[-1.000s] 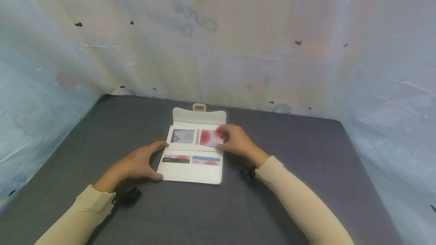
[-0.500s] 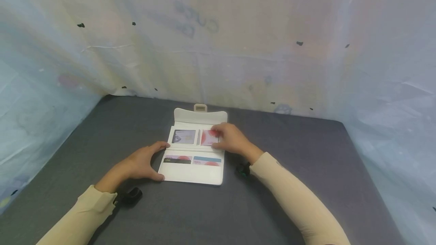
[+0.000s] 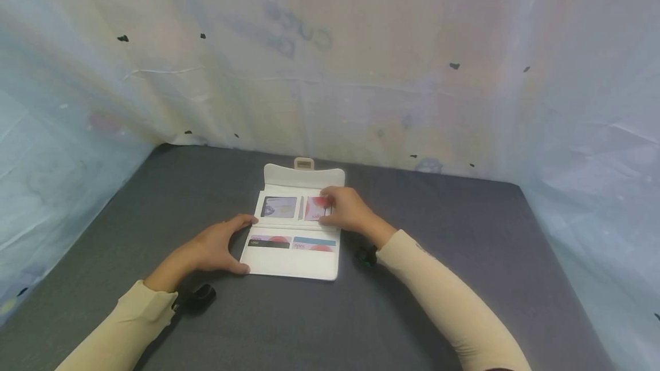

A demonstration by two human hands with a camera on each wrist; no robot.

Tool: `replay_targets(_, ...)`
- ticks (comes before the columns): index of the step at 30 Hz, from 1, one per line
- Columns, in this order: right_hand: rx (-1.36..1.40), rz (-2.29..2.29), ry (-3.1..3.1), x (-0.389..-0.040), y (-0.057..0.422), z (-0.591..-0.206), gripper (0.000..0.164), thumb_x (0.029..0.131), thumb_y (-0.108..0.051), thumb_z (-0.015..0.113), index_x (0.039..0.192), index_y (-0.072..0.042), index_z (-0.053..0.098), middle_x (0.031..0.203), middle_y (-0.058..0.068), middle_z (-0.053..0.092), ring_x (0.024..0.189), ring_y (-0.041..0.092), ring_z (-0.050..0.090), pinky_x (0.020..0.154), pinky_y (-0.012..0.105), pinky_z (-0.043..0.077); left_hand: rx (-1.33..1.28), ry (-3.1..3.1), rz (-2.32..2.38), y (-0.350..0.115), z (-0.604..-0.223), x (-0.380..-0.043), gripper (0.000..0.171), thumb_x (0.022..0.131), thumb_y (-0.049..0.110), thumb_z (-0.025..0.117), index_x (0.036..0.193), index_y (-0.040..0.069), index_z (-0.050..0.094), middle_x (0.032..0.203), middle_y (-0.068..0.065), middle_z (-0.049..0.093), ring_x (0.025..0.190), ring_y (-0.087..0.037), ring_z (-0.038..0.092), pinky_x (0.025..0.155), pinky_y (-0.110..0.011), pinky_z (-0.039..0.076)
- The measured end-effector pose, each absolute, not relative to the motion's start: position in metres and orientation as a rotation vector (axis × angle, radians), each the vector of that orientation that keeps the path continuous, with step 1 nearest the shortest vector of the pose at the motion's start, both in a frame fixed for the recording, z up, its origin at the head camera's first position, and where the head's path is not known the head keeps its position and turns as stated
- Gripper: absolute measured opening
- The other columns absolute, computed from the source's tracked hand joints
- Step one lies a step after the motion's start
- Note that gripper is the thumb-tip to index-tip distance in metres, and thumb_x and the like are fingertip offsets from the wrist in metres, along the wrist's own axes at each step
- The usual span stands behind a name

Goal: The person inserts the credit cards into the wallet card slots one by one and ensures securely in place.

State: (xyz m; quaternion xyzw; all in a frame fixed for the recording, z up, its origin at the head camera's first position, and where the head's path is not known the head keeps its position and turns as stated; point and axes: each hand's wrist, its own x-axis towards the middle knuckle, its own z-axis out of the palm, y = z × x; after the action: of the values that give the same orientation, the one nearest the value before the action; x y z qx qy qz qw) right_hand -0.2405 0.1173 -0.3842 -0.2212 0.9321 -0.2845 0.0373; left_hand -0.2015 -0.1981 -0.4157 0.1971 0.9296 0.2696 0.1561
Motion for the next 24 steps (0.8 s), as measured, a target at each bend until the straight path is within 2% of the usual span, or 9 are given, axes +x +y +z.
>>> replay_targets(5, -0.662, -0.903, 2.869, -0.24, 0.119, -0.386, 0.046, 0.073, -0.013, 0.081, 0.113, 0.003, 0.066, 0.087, 0.006, 0.066, 0.075, 0.018, 0.053, 0.067, 0.024, 0.042, 0.557, 2.657, 0.773, -0.199, -0.415, -0.202, 0.097, 0.06, 0.039, 0.09, 0.142, 0.021, 0.041, 0.152, -0.015, 0.038, 0.14, -0.044, 0.031, 0.11, -0.062, 0.027)
replay_targets(16, -0.728, -0.845, 2.895, -0.246, 0.115, -0.393, 0.039, 0.073, -0.016, 0.08, 0.108, -0.001, 0.068, 0.084, 0.001, 0.065, 0.071, 0.011, 0.048, 0.066, 0.023, 0.04, 0.562, 2.665, 0.74, -0.2, -0.414, -0.203, 0.098, 0.059, 0.041, 0.09, 0.141, 0.021, 0.042, 0.149, -0.015, 0.042, 0.135, -0.047, 0.038, 0.104, -0.063, 0.033)
replay_targets(24, -0.783, -0.723, 2.924, -0.251, 0.108, -0.392, 0.041, 0.073, -0.02, 0.081, 0.108, -0.003, 0.069, 0.083, -0.001, 0.066, 0.071, 0.01, 0.053, 0.068, 0.026, 0.045, 0.576, 2.671, 0.734, -0.202, -0.414, -0.203, 0.098, 0.059, 0.042, 0.09, 0.141, 0.02, 0.042, 0.148, -0.015, 0.043, 0.134, -0.046, 0.04, 0.103, -0.062, 0.035)
